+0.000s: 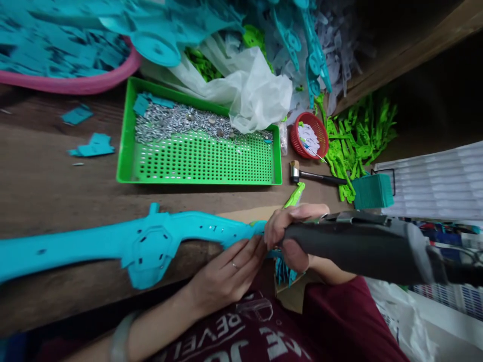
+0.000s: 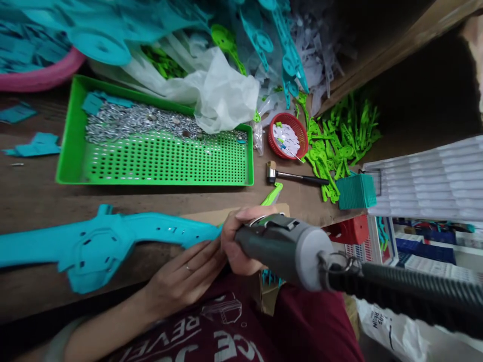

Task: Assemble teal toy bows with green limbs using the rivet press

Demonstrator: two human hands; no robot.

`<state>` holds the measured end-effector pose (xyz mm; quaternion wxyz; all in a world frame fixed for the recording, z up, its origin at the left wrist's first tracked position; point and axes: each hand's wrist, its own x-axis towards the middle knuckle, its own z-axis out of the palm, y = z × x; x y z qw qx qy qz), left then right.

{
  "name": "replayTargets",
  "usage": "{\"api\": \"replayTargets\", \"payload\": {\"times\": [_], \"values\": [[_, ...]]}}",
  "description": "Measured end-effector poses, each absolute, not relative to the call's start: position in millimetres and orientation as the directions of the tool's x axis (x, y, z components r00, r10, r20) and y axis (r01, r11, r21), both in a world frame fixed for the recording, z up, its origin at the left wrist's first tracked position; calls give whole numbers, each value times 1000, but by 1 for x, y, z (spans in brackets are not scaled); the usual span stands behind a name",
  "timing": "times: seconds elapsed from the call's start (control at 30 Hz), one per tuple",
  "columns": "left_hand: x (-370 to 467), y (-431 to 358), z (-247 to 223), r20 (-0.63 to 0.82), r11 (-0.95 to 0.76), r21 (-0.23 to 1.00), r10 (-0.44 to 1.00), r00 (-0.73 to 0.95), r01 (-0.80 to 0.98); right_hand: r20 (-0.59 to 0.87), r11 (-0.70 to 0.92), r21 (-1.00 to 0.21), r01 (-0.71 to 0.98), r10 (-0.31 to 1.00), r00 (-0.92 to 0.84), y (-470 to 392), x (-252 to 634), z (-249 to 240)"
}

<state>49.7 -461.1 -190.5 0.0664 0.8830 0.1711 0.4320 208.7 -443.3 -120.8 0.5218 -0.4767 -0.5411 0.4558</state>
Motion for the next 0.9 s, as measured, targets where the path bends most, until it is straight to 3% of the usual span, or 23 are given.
{"api": "replayTargets", "payload": {"times": [0.1,0.17,0.3,0.37,0.43,0.53,0.67,0.73,0.8,0.9], "values": [[51,-461,-194,747,-929,284,370,552,239,318,318,-948,14,948,17,-441,200,-119],[53,-462,-198,746,-932,280,363,558,231,338,338,-941,19,941,-1,-441,201,-122],[53,-470,-196,732,-921,313,389,560,231,418,409,-908,-91,874,-246,-434,215,-125],[51,-468,-183,674,-880,409,469,571,240,444,404,-895,-188,839,-315,-427,225,-115],[46,-456,-163,569,-762,606,616,545,227,474,397,-870,-291,836,-277,-417,232,-99],[41,-422,-129,347,-436,896,804,484,82,575,464,-771,-437,802,-164,-398,233,-73],[44,-379,-99,219,-131,974,763,608,-186,627,548,-662,-511,778,22,-371,212,-52],[47,-366,-91,267,-192,962,809,524,-195,594,575,-660,-485,794,133,-360,198,-46],[46,-356,-87,416,-402,908,828,377,-118,553,590,-671,-449,802,227,-351,187,-41],[37,-341,-83,693,-738,673,653,307,49,489,579,-704,-410,815,311,-340,177,-35]]}}
